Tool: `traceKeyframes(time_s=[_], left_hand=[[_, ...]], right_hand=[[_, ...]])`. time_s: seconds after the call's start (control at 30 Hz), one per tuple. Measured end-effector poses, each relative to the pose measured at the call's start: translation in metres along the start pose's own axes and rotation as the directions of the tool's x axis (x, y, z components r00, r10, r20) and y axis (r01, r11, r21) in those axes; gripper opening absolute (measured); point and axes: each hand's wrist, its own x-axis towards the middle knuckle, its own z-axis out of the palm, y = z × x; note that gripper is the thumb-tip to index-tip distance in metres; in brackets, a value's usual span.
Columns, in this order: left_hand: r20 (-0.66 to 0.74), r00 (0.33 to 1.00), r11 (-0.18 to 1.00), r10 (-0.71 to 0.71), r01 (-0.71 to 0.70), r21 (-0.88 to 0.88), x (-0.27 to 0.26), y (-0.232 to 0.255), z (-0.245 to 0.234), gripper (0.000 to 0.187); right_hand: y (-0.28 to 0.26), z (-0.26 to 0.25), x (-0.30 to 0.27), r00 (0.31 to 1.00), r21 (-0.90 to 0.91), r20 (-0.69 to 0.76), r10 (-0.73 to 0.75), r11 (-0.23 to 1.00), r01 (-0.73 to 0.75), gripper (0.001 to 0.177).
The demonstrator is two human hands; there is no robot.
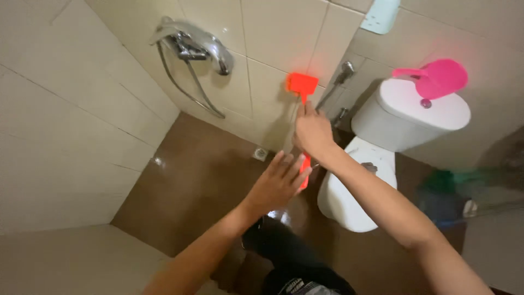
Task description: The person uses a brush to scrub the toilet tank and seat before moving to scrub the shower faucet and wall tiles.
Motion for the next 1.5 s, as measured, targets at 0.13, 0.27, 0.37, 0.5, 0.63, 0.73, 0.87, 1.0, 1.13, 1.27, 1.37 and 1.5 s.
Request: traceKeyframes(time_s=[0.13,0.27,0.37,0.5,0.63,0.73,0.87,1.0,1.13,1.27,1.37,1.5], left_hand=[[-0.057,0.998,1.0,0.024,-0.024,-0.014,-0.009,-0.019,0.009,0.063],[-0.134,0.989,0.995,0.058,-0.068,-0.073,-0.017,-0.037,0.006,0.061],[-0.12,0.988,0.988,0.092,-0.105,-0.114,-0.017,-0.052,0.006,0.061],[-0.09,0.988,0.984,0.126,-0.136,-0.113,-0.027,-0.067,0.0,0.061],[-0.099,0.984,0.977,0.146,-0.159,-0.143,-0.034,-0.083,-0.003,0.059],[-0.103,0.982,0.966,0.16,-0.177,-0.188,-0.034,-0.094,-0.006,0.058],[-0.111,0.98,0.953,0.163,-0.185,-0.238,-0.028,-0.103,-0.014,0.056],[-0.128,0.979,0.951,0.159,-0.187,-0.246,-0.028,-0.112,-0.02,0.057],[-0.126,0.977,0.951,0.17,-0.196,-0.241,-0.037,-0.116,-0.024,0.056],[-0.1,0.983,0.953,0.156,-0.176,-0.245,-0.043,-0.125,-0.019,0.055],[-0.077,0.982,0.954,0.172,-0.186,-0.233,-0.05,-0.131,-0.014,0.055],[-0.075,0.984,0.953,0.162,-0.176,-0.245,-0.056,-0.136,-0.006,0.055]], right_hand=[[-0.007,0.012,0.001,1.0,0.041,-0.03,0.005,0.999,-0.004,0.063],[-0.018,0.008,0.009,0.998,0.025,0.009,0.055,0.998,-0.055,0.066],[-0.023,-0.001,0.016,0.99,0.0,0.09,0.112,0.994,-0.113,0.069],[-0.035,0.001,0.021,0.982,0.001,0.103,0.158,0.987,-0.159,0.068],[-0.04,0.011,0.026,0.972,-0.026,0.116,0.203,0.979,-0.201,0.07],[-0.039,0.018,0.029,0.98,-0.007,0.062,0.187,0.982,-0.187,0.065],[-0.045,0.015,0.034,0.976,0.004,0.055,0.208,0.978,-0.209,0.065],[-0.056,0.001,0.032,0.967,0.023,0.08,0.241,0.97,-0.244,0.063],[-0.062,-0.011,0.038,0.979,0.057,-0.003,0.206,0.977,-0.205,0.065],[-0.072,-0.006,0.047,0.946,0.06,0.152,0.285,0.953,-0.297,0.064],[-0.073,0.01,0.05,0.938,0.101,0.18,0.297,0.943,-0.318,0.057],[-0.076,0.021,0.052,0.965,0.056,0.062,0.255,0.964,-0.258,0.069]])
